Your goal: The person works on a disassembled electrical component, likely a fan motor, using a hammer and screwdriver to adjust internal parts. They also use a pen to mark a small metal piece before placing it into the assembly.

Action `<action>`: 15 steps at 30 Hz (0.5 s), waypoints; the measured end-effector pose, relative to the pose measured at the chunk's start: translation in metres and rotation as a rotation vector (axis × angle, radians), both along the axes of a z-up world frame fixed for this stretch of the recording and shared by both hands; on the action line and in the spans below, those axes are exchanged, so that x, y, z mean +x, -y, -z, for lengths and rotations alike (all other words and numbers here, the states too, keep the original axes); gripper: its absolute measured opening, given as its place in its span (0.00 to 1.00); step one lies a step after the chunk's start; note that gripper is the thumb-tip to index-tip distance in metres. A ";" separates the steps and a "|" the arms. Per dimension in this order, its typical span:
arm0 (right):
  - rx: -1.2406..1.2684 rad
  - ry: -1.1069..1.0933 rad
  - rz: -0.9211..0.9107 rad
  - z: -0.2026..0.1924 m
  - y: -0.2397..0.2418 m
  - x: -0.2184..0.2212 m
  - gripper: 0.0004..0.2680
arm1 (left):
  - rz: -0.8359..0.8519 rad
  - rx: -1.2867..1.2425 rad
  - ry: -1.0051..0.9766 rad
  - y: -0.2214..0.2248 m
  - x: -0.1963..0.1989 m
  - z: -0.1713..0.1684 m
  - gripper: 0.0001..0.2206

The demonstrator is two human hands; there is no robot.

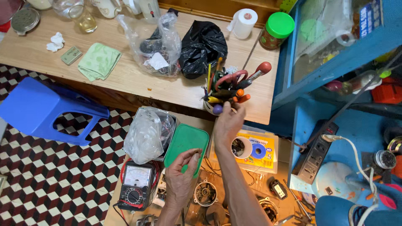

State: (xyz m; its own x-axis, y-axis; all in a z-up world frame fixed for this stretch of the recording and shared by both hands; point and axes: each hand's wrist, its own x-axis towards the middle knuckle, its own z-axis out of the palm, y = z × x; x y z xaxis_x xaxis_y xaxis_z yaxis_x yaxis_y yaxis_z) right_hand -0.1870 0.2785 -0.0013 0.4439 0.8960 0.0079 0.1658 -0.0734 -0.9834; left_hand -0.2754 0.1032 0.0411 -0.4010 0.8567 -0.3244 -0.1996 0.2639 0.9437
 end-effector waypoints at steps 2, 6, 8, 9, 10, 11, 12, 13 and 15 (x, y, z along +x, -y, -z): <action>0.052 -0.034 -0.071 0.010 0.001 -0.016 0.11 | -0.002 0.048 0.000 0.000 0.003 0.001 0.14; 0.143 -0.113 -0.423 0.019 0.012 -0.026 0.20 | -0.027 0.010 -0.052 0.007 0.004 0.004 0.14; 0.008 -0.003 -0.500 0.017 0.030 -0.018 0.22 | -0.021 0.014 -0.096 0.011 0.004 0.006 0.13; -0.052 -0.013 -0.467 0.015 0.038 -0.015 0.19 | -0.024 0.014 -0.118 0.015 0.003 0.007 0.13; -0.111 -0.017 -0.424 0.011 0.044 -0.006 0.16 | -0.028 0.004 -0.100 0.017 0.002 0.008 0.13; -0.170 -0.022 -0.381 0.006 0.049 0.002 0.13 | -0.031 -0.006 -0.082 0.020 0.000 0.008 0.13; -0.140 -0.097 -0.292 -0.001 0.050 0.011 0.11 | -0.046 -0.011 -0.059 0.020 0.001 0.009 0.13; -0.109 -0.172 -0.203 -0.009 0.051 0.021 0.10 | -0.049 -0.006 -0.056 0.021 0.000 0.010 0.13; -0.092 -0.226 -0.023 -0.026 0.030 0.050 0.10 | -0.055 -0.001 -0.044 0.022 0.000 0.014 0.14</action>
